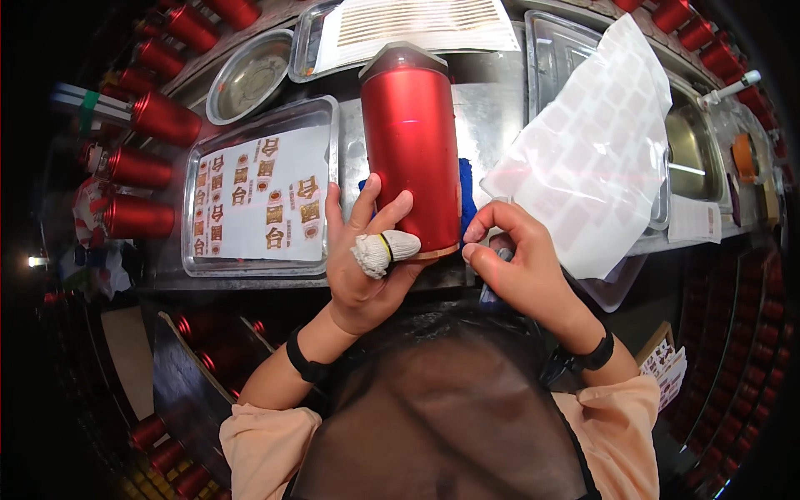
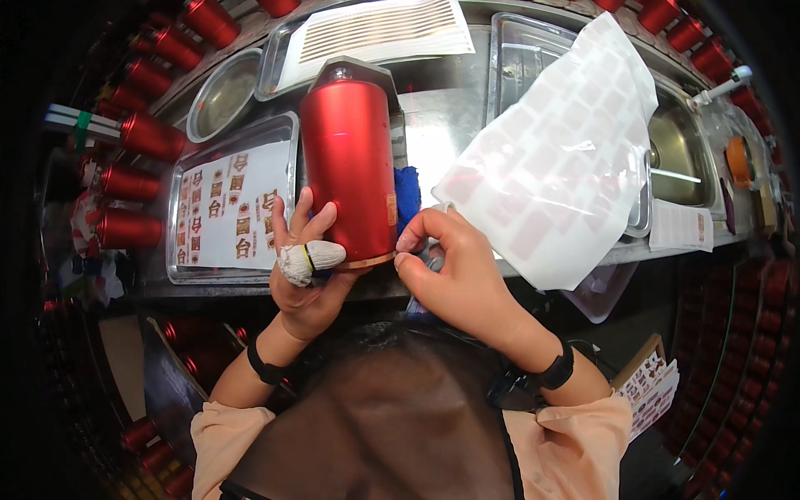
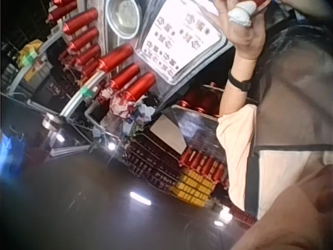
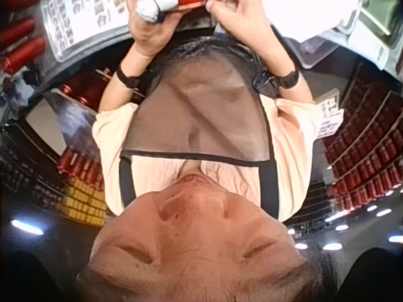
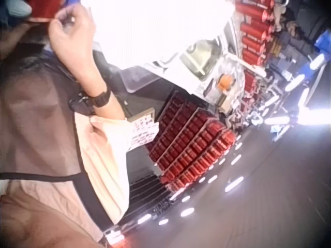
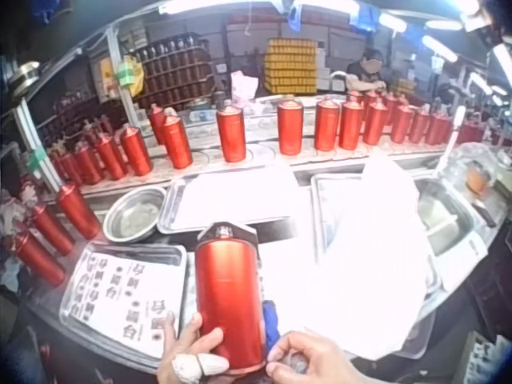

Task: Apply adhesive labels and decorative stickers to red metal bottles on a manufacturing line.

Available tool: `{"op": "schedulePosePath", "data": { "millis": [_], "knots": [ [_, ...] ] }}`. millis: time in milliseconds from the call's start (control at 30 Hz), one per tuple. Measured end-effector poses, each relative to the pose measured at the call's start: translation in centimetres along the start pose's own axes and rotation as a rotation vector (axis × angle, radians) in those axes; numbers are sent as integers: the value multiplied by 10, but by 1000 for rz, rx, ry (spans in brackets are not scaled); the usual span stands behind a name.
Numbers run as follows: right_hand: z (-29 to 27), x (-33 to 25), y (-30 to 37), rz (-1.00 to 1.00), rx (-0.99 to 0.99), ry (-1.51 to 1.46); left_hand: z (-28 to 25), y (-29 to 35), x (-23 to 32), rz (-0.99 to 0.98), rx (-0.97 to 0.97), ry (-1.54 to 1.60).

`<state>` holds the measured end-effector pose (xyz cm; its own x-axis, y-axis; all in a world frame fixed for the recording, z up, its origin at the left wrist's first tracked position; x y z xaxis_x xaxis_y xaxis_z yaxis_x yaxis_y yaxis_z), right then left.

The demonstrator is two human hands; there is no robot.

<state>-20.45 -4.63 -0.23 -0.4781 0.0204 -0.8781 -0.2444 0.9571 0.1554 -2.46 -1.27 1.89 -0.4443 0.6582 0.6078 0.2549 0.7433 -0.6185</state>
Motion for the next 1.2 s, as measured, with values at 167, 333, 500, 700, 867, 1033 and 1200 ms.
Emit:
{"op": "schedulePosePath", "data": {
  "millis": [167,333,500,700,867,1033,1200],
  "knots": [
    [4,-20,-1,-145,56,34,-12,15,-4,-58,9,-6],
    [13,-33,-2,-240,75,215,-12,23,-6,-50,18,-9],
    [16,-29,-5,-247,83,213,-12,23,-4,-14,52,-14],
    [10,-18,-7,-195,3,80,-11,20,0,40,37,-32],
    [12,-7,-10,-97,-68,-82,-10,21,-1,20,12,-66],
    [13,-14,-7,-170,13,12,-9,21,0,29,11,-86],
    [16,-11,-6,-120,0,-8,-10,21,3,58,30,-84]
  ]
}}
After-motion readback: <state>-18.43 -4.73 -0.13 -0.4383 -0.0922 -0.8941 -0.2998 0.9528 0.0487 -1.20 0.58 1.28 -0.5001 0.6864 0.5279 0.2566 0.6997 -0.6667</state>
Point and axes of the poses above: each hand's wrist, its own y-axis away from the middle knuckle, its own z-axis out of the palm, x = y × z, the point moved 8 cm from there along -y, towards the middle knuckle, and after that the axes turned 10 degrees about y, right-handed, at the moved point
